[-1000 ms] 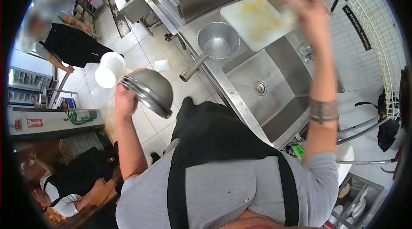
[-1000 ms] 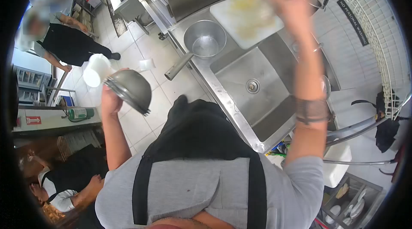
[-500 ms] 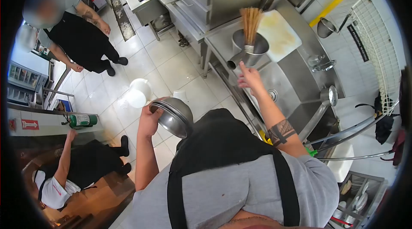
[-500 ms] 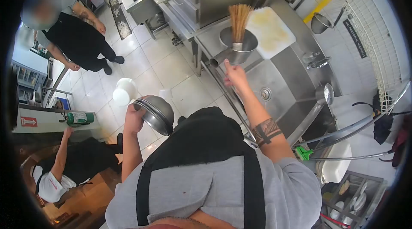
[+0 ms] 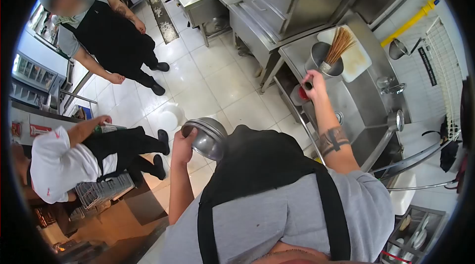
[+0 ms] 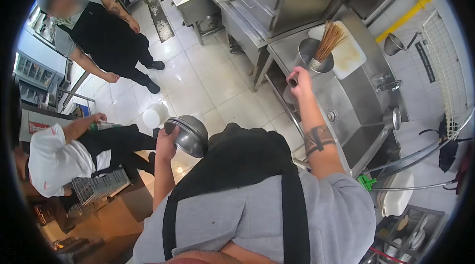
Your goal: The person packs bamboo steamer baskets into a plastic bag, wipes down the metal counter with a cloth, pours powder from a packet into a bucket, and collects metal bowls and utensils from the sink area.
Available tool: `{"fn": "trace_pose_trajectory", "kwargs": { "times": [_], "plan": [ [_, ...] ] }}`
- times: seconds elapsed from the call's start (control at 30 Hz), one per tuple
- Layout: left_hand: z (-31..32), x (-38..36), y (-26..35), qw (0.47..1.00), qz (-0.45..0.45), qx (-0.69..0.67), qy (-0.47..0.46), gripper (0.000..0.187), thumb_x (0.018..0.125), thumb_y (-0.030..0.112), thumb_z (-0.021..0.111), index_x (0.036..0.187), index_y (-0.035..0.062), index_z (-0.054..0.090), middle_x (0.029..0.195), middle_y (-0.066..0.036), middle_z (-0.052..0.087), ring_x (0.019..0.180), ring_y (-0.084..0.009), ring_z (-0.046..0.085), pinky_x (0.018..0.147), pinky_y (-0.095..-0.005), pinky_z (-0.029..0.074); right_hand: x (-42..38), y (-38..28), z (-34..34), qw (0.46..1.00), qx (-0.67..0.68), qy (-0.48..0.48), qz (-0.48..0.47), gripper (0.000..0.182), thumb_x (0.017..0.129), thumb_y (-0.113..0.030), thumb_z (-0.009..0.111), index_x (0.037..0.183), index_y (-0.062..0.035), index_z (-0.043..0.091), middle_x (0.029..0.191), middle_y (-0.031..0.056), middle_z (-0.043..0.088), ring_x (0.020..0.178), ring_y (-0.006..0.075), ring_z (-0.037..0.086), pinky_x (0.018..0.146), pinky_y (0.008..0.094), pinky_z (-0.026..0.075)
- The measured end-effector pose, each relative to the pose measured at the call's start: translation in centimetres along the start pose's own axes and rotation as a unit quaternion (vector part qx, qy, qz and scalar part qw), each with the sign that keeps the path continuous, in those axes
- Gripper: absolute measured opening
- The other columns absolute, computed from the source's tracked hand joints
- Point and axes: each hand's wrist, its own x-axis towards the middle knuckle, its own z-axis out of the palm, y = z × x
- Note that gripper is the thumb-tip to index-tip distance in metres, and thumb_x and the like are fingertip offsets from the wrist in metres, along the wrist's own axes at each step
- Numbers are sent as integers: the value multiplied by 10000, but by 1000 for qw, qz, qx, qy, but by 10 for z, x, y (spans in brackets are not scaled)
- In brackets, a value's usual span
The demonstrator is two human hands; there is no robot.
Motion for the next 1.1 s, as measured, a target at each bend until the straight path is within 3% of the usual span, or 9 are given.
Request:
{"fn": "trace_pose_trajectory", "kwargs": {
  "times": [0.03, 0.1, 0.23, 0.43, 0.67, 0.73, 0.83, 1.03, 1.1],
  "plan": [
    [-8, 2, -5, 1000, 5, -7, 15, 213, 968, 120, 640, 1102, -40, 682, 1023, -42, 701, 940, -141, 612, 880, -305, 473, -19, 5, 10, 997, -74, -1, -32, 71, 868, -73, 599, 816, -51, 557, 623, 61, 527, 528, 189, 521, 515, 360, 463],
    [-17, 4, -7, 999, 4, -15, 33, 220, 966, 118, 641, 1116, -38, 684, 1029, -42, 701, 950, -143, 611, 890, -311, 473, -40, 11, 3, 990, -137, -25, -2, 87, 861, -56, 608, 797, -51, 549, 618, 51, 520, 525, 177, 527, 498, 339, 466],
    [-24, 15, -9, 998, -20, 4, 67, 165, 968, 107, 649, 1071, -17, 684, 987, -28, 688, 899, -133, 604, 852, -308, 478, -113, 20, 56, 976, -212, -32, 32, 119, 863, -43, 626, 935, -50, 531, 658, 40, 529, 525, 150, 543, 463, 315, 465],
    [-36, 73, -10, 995, -29, -18, 90, 227, 965, 126, 657, 1123, -35, 685, 1016, -29, 691, 938, -128, 595, 872, -290, 465, -91, 57, 127, 946, -253, -159, 126, 271, 875, -22, 636, 1111, -22, 503, 709, 23, 530, 539, 123, 557, 457, 295, 481],
    [-54, 153, 27, 980, -70, -29, 184, 227, 963, 124, 665, 1128, -31, 686, 1015, -51, 699, 914, -138, 610, 828, -304, 477, 54, 140, 232, 920, -271, -238, 155, 284, 859, -30, 651, 1090, -29, 485, 727, 48, 556, 540, 152, 581, 467, 328, 504],
    [-60, 171, 43, 971, -103, -47, 209, 270, 964, 124, 662, 1174, -45, 651, 1090, -83, 679, 967, -182, 627, 861, -336, 489, 104, 152, 270, 924, -275, -234, 128, 253, 856, -31, 650, 1042, -35, 479, 715, 52, 557, 536, 159, 581, 470, 334, 511],
    [-72, 202, 63, 957, -99, -88, 257, 254, 959, 117, 672, 1154, -46, 669, 1066, -83, 702, 935, -174, 638, 856, -323, 492, 186, 157, 332, 926, -270, -248, 92, 234, 853, -30, 646, 1009, -37, 472, 700, 64, 560, 534, 167, 581, 465, 341, 511],
    [-88, 251, 81, 927, -68, -127, 347, 259, 958, 102, 664, 1163, -56, 665, 1098, -96, 699, 968, -185, 644, 880, -331, 494, 345, 167, 452, 951, -225, -210, 10, 209, 830, -47, 650, 947, -43, 477, 682, 92, 582, 521, 198, 592, 461, 363, 520],
    [-92, 268, 84, 916, -67, -141, 371, 264, 956, 89, 663, 1174, -59, 663, 1099, -100, 699, 972, -185, 645, 884, -330, 492, 387, 167, 489, 968, -183, -173, 8, 110, 868, -54, 642, 877, -32, 534, 662, 82, 568, 552, 201, 580, 511, 351, 523]
  ]
}}
